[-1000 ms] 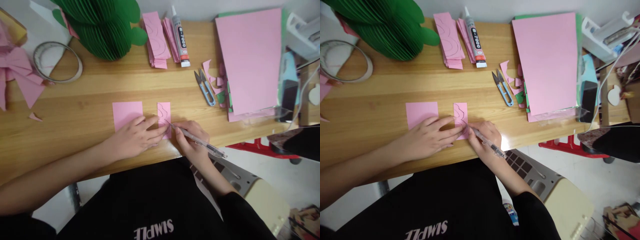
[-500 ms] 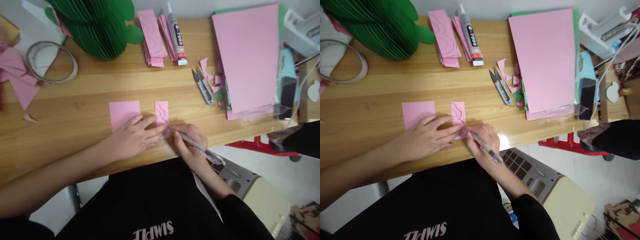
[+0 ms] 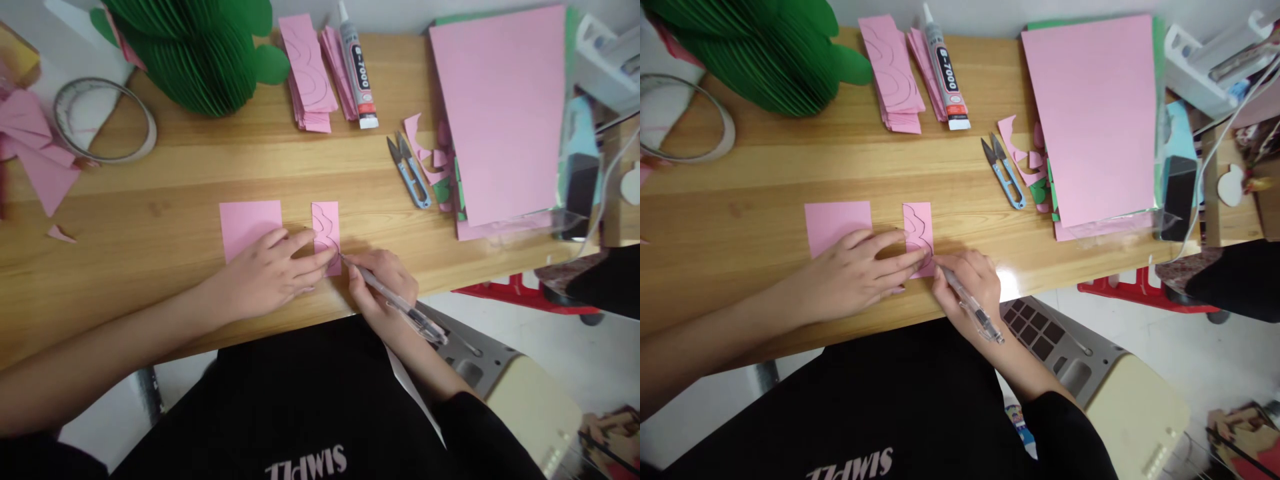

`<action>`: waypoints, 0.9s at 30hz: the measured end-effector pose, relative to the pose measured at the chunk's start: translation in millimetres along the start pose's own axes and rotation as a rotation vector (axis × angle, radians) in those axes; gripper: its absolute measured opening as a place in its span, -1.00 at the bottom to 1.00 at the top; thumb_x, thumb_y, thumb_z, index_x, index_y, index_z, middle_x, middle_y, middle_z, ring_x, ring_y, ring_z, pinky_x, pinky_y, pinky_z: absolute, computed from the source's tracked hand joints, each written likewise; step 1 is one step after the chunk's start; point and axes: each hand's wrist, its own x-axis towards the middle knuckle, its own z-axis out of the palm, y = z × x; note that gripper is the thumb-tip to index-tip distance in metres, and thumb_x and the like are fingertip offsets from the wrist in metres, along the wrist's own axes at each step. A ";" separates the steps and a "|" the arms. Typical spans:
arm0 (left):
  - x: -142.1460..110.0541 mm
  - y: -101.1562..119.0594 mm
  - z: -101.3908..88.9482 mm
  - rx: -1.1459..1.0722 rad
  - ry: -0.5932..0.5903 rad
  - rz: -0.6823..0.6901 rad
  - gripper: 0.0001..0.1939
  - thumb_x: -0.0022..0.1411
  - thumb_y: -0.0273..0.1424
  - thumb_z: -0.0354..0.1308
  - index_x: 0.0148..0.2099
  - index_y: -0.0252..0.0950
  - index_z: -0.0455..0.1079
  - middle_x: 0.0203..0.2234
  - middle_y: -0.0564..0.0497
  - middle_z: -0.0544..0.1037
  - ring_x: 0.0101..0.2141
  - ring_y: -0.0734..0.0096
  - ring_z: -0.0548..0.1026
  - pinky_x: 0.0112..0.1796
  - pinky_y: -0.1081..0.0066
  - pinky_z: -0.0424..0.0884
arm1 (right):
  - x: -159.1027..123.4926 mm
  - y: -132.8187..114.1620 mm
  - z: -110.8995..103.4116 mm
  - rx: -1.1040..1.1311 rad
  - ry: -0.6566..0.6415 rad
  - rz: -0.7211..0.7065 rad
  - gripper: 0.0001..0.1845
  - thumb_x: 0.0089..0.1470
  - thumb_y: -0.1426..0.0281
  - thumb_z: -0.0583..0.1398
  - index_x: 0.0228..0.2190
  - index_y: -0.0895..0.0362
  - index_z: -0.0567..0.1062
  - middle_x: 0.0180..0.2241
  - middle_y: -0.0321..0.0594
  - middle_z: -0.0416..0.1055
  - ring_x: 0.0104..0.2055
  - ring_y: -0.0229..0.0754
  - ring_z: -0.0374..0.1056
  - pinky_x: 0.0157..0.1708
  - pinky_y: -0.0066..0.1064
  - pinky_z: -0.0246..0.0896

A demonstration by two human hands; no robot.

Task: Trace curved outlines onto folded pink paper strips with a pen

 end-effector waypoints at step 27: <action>7.1 -8.2 -11.1 0.093 -0.003 0.103 -0.64 0.49 -0.51 -0.20 0.03 -0.33 0.44 0.02 -0.04 0.58 0.02 0.10 0.48 -0.07 0.20 0.30 | -25.7 -0.8 17.7 -0.195 0.085 -0.138 -0.65 0.22 0.49 0.12 -0.02 -0.07 0.46 -0.31 -0.24 0.56 -0.25 -0.11 0.42 -0.28 -0.27 0.28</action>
